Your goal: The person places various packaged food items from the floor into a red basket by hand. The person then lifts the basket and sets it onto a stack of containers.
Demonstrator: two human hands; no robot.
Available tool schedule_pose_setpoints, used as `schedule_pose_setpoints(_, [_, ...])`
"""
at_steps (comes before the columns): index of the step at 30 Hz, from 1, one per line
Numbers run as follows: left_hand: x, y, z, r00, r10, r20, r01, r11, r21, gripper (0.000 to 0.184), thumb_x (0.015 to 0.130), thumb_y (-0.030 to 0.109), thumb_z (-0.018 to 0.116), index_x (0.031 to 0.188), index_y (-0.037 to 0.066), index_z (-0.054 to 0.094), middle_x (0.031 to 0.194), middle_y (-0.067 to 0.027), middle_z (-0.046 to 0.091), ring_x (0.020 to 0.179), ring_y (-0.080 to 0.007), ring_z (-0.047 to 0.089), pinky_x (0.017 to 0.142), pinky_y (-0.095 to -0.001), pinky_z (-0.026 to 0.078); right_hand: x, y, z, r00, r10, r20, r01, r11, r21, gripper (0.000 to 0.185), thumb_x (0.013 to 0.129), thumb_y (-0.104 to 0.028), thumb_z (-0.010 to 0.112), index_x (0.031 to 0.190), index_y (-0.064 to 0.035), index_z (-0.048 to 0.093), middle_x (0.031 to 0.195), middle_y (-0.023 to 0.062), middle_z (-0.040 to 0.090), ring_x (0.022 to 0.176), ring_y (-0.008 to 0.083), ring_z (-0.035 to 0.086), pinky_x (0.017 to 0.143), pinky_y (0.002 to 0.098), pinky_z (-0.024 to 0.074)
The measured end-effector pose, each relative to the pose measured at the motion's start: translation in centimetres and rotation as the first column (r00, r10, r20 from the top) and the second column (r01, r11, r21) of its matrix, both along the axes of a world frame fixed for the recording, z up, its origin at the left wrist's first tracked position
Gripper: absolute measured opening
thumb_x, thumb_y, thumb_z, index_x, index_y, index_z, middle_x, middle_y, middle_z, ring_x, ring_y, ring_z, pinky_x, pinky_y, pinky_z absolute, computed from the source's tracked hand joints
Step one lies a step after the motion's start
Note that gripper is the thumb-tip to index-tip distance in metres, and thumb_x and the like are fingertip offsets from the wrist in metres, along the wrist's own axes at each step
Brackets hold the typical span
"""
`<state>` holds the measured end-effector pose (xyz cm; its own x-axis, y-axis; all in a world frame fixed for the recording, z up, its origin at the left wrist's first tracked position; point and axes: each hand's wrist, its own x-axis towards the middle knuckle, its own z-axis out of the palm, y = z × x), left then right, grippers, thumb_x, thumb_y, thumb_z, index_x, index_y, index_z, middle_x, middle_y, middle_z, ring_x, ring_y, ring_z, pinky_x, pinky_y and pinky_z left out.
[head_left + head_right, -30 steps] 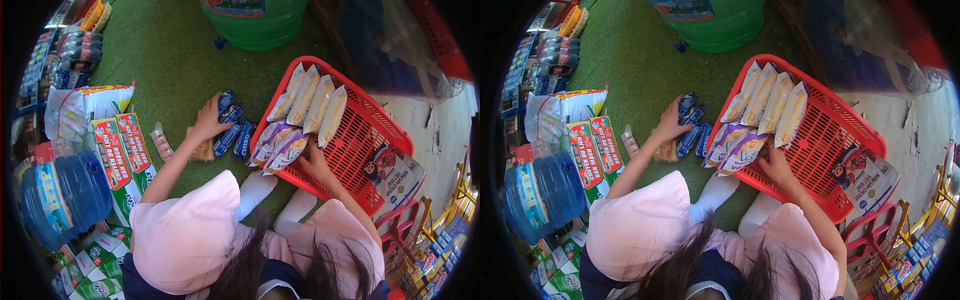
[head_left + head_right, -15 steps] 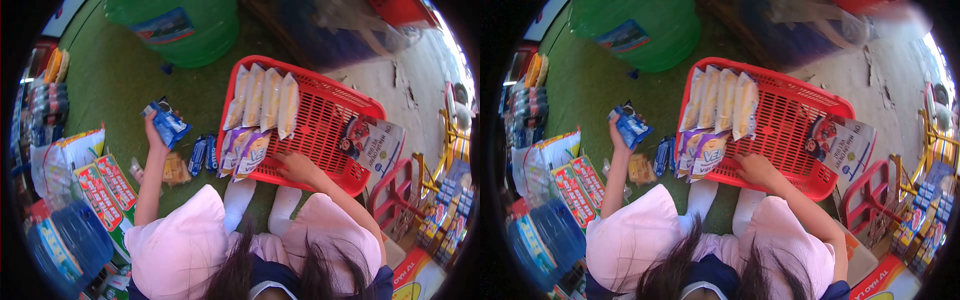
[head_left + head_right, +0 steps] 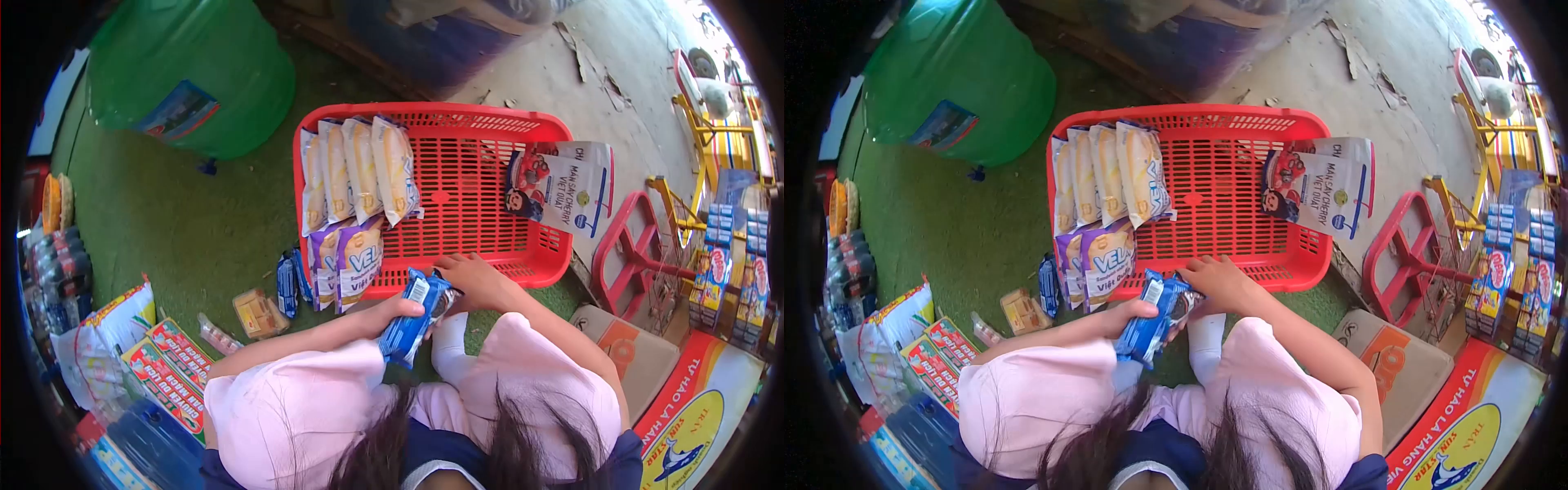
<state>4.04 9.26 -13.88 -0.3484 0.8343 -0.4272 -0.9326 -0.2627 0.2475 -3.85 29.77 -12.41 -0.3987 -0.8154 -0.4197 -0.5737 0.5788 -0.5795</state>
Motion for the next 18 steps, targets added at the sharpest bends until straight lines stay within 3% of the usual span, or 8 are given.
schedule_pose_setpoints(1, [1.0,0.0,-1.8,0.985,0.013,0.17,-0.013,1.0,0.002,0.066,0.071,0.045,0.064,0.118,0.002,0.046,0.101,-0.0082,0.054,0.085,-0.0157,0.057,0.074,-0.0283,0.048,0.6,0.7,-0.5,1.0,0.015,-0.006,-0.014,0.996,0.084,0.063,0.065,-0.019,0.071,0.123,-0.0118,0.047,0.111,0.0101,0.054,0.108,0.0284,0.052,0.086,0.0416,0.0436])
schedule_pose_setpoints(3, [0.5,-0.2,-3.7,0.999,-0.053,0.012,0.052,0.996,0.073,0.067,0.071,0.046,0.063,0.118,0.003,0.045,0.101,-0.007,0.054,0.086,-0.0148,0.056,0.074,-0.0275,0.048,0.9,0.9,-1.0,0.999,-0.036,-0.002,0.036,0.994,0.105,0.068,0.063,-0.017,0.072,0.126,-0.0152,0.046,0.114,0.0084,0.053,0.111,0.0277,0.05,0.089,0.0417,0.0425])
schedule_pose_setpoints(4, [-0.2,-0.4,-2.4,0.993,-0.094,-0.073,0.094,0.996,-0.003,0.069,0.07,0.047,0.064,0.119,0.003,0.045,0.101,-0.0067,0.054,0.086,-0.0143,0.056,0.075,-0.0269,0.047,0.8,1.0,-1.5,0.997,-0.071,0.032,0.069,0.995,0.074,0.066,0.063,-0.017,0.071,0.125,-0.0153,0.047,0.115,0.0087,0.053,0.111,0.0283,0.049,0.09,0.0417,0.0416])
schedule_pose_setpoints(7, [-0.1,-0.6,-2.1,0.986,-0.097,-0.133,0.095,0.995,-0.015,0.072,0.068,0.048,0.065,0.12,0.003,0.044,0.102,-0.007,0.053,0.087,-0.0138,0.056,0.075,-0.0267,0.047,1.0,1.0,-1.9,0.988,-0.131,0.078,0.129,0.991,0.037,0.06,0.066,-0.017,0.069,0.122,-0.0158,0.05,0.117,0.0094,0.053,0.111,0.0293,0.049,0.092,0.0417,0.0405])
schedule_pose_setpoints(8, [0.1,-0.8,-2.7,0.995,-0.071,-0.069,0.074,0.996,0.045,0.064,0.071,0.038,0.069,0.12,0.005,0.044,0.1,-0.0062,0.054,0.089,-0.0142,0.055,0.077,-0.0275,0.047,0.9,0.9,-1.8,0.983,-0.155,0.097,0.153,0.988,0.027,0.058,0.067,-0.017,0.068,0.122,-0.0154,0.05,0.116,0.0096,0.054,0.111,0.0293,0.05,0.092,0.0419,0.0403])
schedule_pose_setpoints(12, [0.7,-0.8,-2.6,1.0,-0.02,0.024,0.018,0.998,0.065,0.064,0.073,0.04,0.067,0.121,0.005,0.044,0.101,-0.0065,0.055,0.09,-0.015,0.056,0.077,-0.028,0.048,1.1,1.3,-2.7,0.98,-0.18,0.089,0.184,0.982,-0.041,0.058,0.066,-0.017,0.068,0.121,-0.015,0.05,0.111,0.0093,0.055,0.109,0.0284,0.051,0.09,0.0423,0.0414])
schedule_pose_setpoints(14, [0.9,-0.7,-3.2,0.991,-0.007,0.137,-0.015,0.988,0.154,0.063,0.076,0.043,0.063,0.122,0.004,0.044,0.103,-0.0077,0.056,0.091,-0.0159,0.058,0.077,-0.0288,0.049,1.0,1.3,-2.8,0.98,-0.17,0.1,0.175,0.984,-0.037,0.058,0.065,-0.016,0.067,0.12,-0.0145,0.051,0.11,0.0094,0.055,0.109,0.0285,0.051,0.089,0.0423,0.0414])
schedule_pose_setpoints(18, [1.0,-0.9,-3.3,0.991,-0.017,0.131,-0.001,0.991,0.132,0.063,0.078,0.046,0.059,0.122,0.003,0.045,0.104,-0.0089,0.056,0.091,-0.0163,0.059,0.075,-0.0291,0.05,0.9,1.4,-2.8,0.982,-0.154,0.108,0.159,0.987,-0.035,0.058,0.064,-0.015,0.067,0.119,-0.0137,0.051,0.109,0.0094,0.055,0.107,0.0285,0.051,0.089,0.0423,0.0414])
